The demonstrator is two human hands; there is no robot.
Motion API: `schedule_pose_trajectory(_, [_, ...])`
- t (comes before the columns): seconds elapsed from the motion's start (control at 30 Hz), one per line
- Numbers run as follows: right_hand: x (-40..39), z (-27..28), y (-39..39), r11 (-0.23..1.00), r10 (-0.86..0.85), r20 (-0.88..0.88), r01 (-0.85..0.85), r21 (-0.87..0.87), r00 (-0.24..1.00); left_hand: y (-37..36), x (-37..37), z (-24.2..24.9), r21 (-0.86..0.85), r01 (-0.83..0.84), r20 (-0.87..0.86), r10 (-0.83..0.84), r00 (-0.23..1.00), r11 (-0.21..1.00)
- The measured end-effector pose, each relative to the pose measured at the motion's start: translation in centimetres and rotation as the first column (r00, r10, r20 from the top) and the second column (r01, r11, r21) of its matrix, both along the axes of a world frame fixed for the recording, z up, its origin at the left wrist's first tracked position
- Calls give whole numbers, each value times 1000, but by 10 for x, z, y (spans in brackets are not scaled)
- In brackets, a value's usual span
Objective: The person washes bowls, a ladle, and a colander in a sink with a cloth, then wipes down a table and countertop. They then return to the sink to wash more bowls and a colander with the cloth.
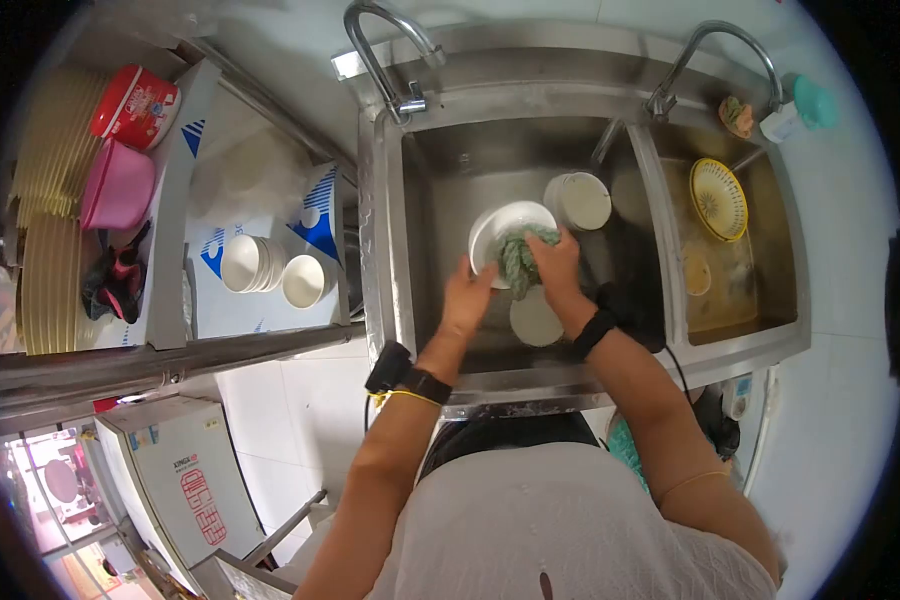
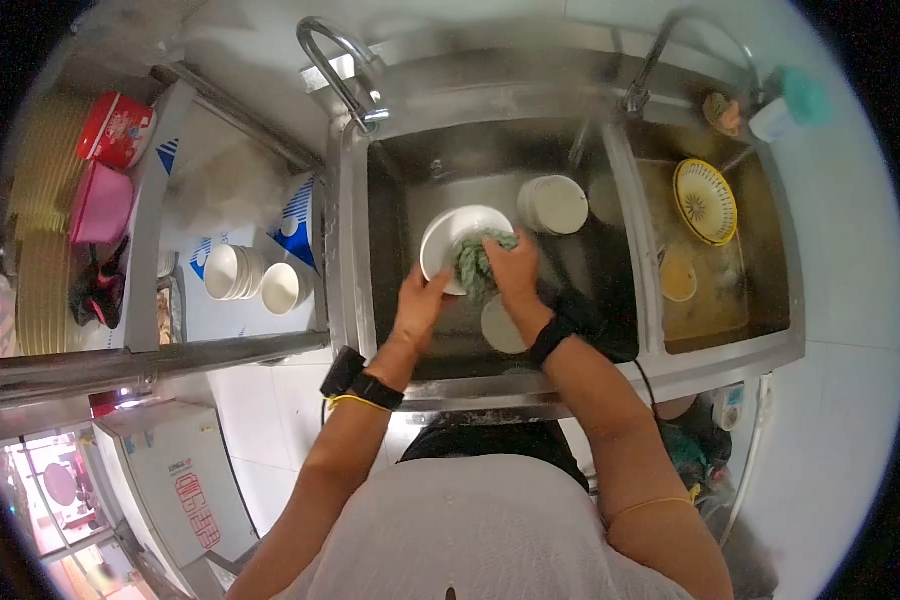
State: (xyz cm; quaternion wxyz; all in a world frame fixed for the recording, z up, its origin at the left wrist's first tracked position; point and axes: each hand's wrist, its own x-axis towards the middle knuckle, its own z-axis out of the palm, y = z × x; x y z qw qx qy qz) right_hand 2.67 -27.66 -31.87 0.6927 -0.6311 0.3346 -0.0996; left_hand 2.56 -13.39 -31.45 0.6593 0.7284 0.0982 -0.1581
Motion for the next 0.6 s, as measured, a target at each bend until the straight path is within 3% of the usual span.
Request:
schedule_pose_trajectory(0.03, [2,14,-8,965,145,35,-134,-225,989,4,6,11,71,127,-55,-123,991,989])
schedule_pose_trajectory(0.07, [5,22,-12,863,291,36,-246,-441,956,3,8,22,184,104,143,-131,981,977])
schedule_pose_trajectory(0.1, [7,23,-11,862,292,37,-246,-442,956,2,9,23,183,103,145,-130,981,978])
schedule_pose_trajectory(0.17, [13,26,-4,897,263,110,-201,-394,958,-3,8,25,376,-41,313,-86,946,926])
schedule_pose_trajectory(0.2, [15,25,1,897,261,117,-195,-398,958,-7,6,27,374,-41,320,-88,943,927])
schedule_pose_trajectory(0.27, [11,12,13,994,90,69,-84,-75,994,-13,-4,28,246,-164,427,45,903,955])
schedule_pose_trajectory(0.3, [7,5,15,994,84,70,-78,-78,994,-13,-4,30,244,-159,429,41,903,957])
schedule_pose_trajectory(0.33, [1,-4,17,964,197,-8,-192,186,980,-12,-5,32,242,-151,439,31,898,958])
schedule_pose_trajectory(0.37, [-4,-12,19,855,325,-51,-270,443,944,-10,-5,34,241,-147,450,24,893,959])
schedule_pose_trajectory(0.4, [-8,-26,16,855,326,-52,-271,442,944,-8,-3,32,239,-149,450,26,892,959])
schedule_pose_trajectory(0.47, [-20,-49,4,755,655,-107,-652,71,748,1,2,23,388,-281,743,-117,659,878])
schedule_pose_trajectory(0.5, [-24,-45,0,755,655,-106,-651,70,748,5,4,17,388,-281,744,-118,658,878])
schedule_pose_trajectory(0.57, [-32,-23,-9,888,412,-286,-311,339,865,11,7,6,337,-215,586,-26,810,917])
schedule_pose_trajectory(0.6, [-32,-22,-14,888,414,-289,-314,336,863,7,6,10,-133,-179,128,196,972,975])
